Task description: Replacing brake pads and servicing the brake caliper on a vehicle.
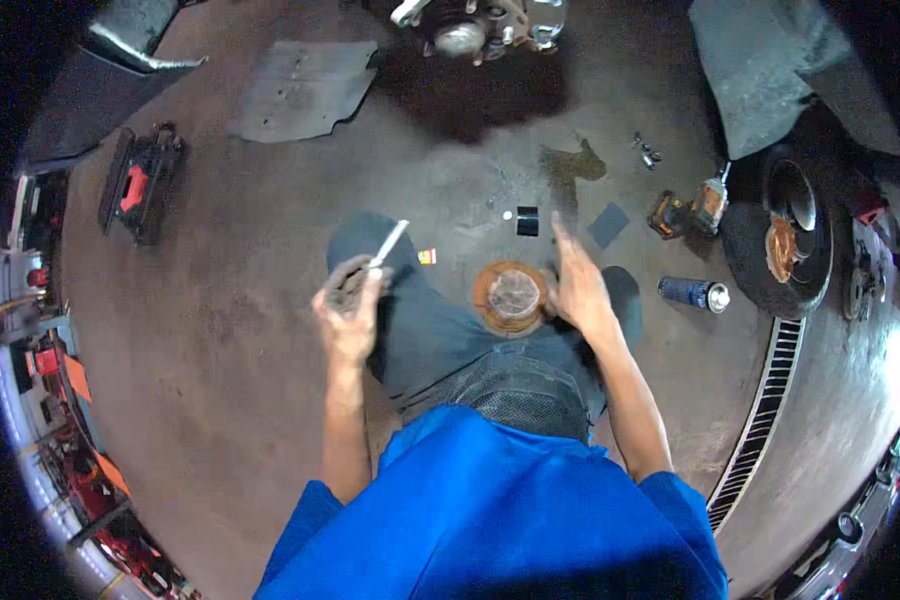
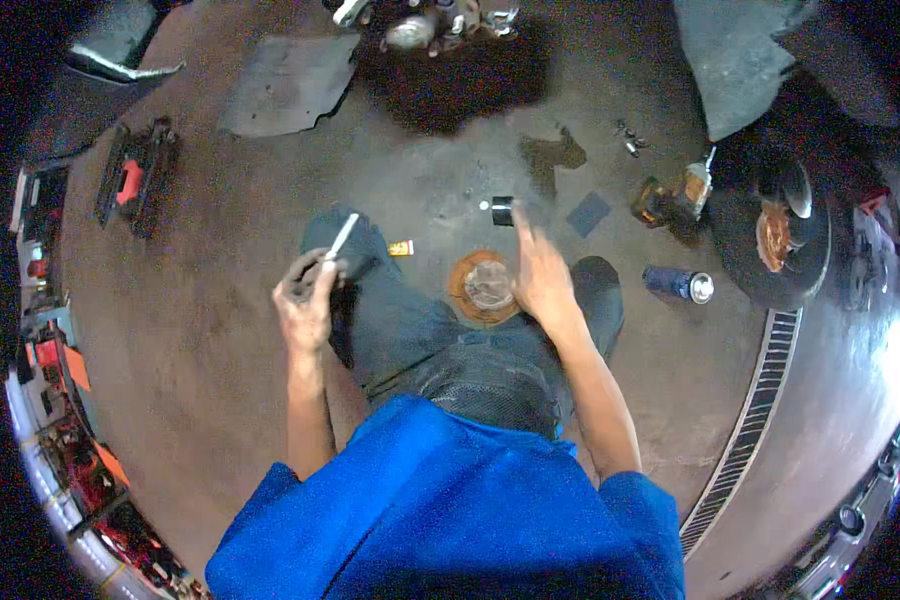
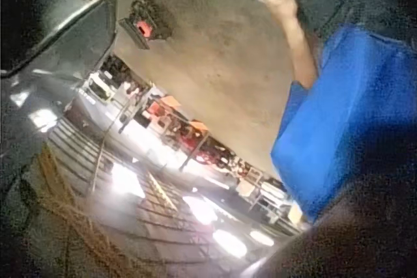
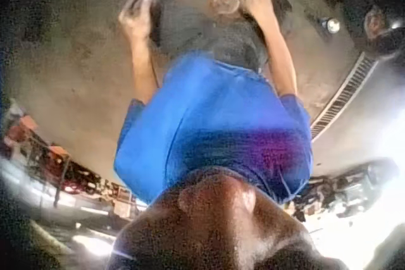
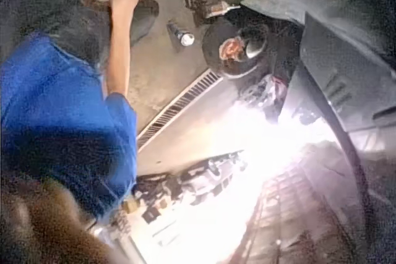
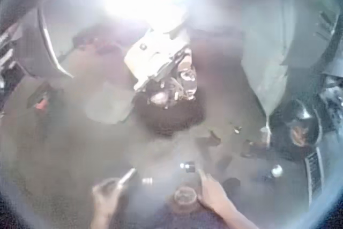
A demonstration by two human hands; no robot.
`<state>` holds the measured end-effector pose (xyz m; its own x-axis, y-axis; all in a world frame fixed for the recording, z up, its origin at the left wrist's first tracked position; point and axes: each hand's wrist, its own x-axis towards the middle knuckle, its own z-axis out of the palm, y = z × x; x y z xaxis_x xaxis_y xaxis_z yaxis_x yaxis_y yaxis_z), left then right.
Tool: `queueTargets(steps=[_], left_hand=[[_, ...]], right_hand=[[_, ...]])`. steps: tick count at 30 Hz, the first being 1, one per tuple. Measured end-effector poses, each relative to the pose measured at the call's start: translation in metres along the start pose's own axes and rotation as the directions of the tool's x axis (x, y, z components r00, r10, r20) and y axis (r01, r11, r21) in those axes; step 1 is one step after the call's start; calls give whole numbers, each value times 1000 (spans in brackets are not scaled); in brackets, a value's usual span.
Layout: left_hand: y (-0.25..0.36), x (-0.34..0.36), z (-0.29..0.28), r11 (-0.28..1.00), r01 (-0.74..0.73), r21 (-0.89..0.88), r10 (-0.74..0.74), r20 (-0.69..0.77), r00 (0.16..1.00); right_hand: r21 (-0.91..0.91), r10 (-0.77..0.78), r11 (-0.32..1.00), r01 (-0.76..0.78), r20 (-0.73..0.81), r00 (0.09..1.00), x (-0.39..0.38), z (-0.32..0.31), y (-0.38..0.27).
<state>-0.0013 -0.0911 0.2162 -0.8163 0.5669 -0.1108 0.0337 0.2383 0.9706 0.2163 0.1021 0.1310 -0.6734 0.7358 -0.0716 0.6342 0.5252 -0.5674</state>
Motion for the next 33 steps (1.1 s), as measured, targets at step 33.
queueTargets(steps=[33], left_hand=[[-76,19,148,605,437,-666,-446,172,878]], right_hand=[[974,308,-104,-203,226,924,-10,49,-32]])
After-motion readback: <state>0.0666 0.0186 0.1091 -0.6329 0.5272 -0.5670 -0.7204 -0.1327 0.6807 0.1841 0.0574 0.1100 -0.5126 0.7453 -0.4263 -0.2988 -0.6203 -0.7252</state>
